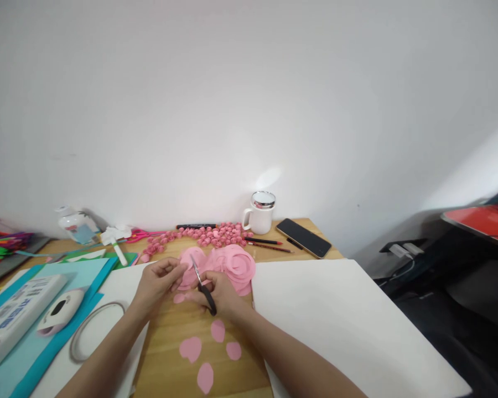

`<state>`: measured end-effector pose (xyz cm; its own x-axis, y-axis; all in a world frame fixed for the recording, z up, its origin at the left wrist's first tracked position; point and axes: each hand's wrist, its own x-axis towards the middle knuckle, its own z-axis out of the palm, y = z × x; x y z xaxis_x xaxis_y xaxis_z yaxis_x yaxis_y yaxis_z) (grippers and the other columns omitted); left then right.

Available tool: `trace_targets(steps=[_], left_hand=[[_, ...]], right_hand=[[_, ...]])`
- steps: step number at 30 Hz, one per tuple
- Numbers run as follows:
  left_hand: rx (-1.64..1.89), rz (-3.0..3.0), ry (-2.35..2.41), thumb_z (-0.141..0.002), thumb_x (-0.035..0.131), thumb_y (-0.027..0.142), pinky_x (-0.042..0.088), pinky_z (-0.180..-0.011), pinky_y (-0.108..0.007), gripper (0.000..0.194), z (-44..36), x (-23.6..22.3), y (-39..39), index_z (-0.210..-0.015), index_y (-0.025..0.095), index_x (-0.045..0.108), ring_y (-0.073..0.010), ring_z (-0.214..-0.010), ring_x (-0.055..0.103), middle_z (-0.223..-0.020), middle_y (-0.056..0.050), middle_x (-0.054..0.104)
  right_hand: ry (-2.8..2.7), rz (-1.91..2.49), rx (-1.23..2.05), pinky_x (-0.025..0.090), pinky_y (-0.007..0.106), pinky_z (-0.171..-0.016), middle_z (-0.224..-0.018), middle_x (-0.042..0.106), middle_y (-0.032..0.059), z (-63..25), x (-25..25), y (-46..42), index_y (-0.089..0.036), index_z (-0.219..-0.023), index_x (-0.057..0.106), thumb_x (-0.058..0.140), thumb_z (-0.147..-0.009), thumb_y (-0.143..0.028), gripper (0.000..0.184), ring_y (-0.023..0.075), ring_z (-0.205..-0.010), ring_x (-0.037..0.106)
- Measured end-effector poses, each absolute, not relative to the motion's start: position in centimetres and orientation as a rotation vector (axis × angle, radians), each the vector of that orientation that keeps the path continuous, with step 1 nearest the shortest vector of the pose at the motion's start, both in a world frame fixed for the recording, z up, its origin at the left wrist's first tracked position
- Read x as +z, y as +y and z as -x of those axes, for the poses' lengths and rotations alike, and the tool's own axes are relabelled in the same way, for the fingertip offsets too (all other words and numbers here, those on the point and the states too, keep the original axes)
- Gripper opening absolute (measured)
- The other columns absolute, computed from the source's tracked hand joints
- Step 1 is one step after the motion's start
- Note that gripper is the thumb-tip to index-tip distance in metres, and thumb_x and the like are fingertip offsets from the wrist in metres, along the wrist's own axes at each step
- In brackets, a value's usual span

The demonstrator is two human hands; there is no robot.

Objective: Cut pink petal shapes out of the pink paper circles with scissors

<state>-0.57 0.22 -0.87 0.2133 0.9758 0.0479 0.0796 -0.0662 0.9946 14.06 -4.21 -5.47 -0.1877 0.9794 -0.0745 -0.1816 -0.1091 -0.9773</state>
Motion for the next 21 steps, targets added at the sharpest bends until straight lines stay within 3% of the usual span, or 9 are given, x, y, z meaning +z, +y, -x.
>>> trace_targets(steps=[8, 13, 18, 21], left_hand=[[1.184, -1.327, 1.049, -0.068, 0.07, 0.036, 0.031, -0.039, -0.018, 0.024, 1.1, -2.0, 1.0, -0.06, 0.016, 0.058, -0.0059, -0.038, 0.04, -0.045, 0.006, 0.049], [1.424, -1.275, 1.05, -0.07, 0.069, 0.033, 0.045, -0.06, -0.02, 0.018, 1.4, -2.4, 1.8, -0.068, 0.016, 0.064, -0.0101, -0.059, 0.055, -0.062, 0.001, 0.062], [1.282, -1.285, 0.966, -0.069, 0.071, 0.033, 0.046, -0.062, -0.022, 0.018, 1.2, -2.1, 1.7, -0.065, 0.016, 0.065, -0.0121, -0.061, 0.056, -0.064, 0.0, 0.064], [1.187, -1.369, 0.905, -0.068, 0.071, 0.031, 0.045, -0.063, -0.022, 0.017, 1.1, -1.9, 1.2, -0.061, 0.016, 0.066, -0.0131, -0.064, 0.056, -0.064, -0.001, 0.063]], right_hand=[[-1.131, 1.018, 1.523, 0.03, 0.019, -0.038, -0.042, 0.051, -0.0071, -13.8, -5.5, -4.3, -0.017, -0.068, 0.053, 0.074, -0.061, -0.049, 0.038, 0.0067, -0.035, 0.041], [-1.154, 1.02, 1.373, 0.032, 0.02, -0.04, -0.047, 0.052, -0.0073, -13.6, -5.5, -4.4, -0.018, -0.076, 0.053, 0.072, -0.067, -0.042, 0.032, 0.0079, -0.038, 0.044], [-1.109, 1.067, 0.863, 0.045, 0.027, -0.064, -0.074, 0.059, -0.001, -13.9, -4.2, -4.9, -0.021, -0.085, 0.053, 0.071, -0.071, -0.032, 0.025, 0.0142, -0.068, 0.056], [-1.086, 1.078, 0.79, 0.047, 0.032, -0.076, -0.092, 0.06, 0.0043, -14.3, -3.7, -4.9, -0.021, -0.091, 0.052, 0.074, -0.068, -0.029, 0.033, 0.0182, -0.083, 0.058]])
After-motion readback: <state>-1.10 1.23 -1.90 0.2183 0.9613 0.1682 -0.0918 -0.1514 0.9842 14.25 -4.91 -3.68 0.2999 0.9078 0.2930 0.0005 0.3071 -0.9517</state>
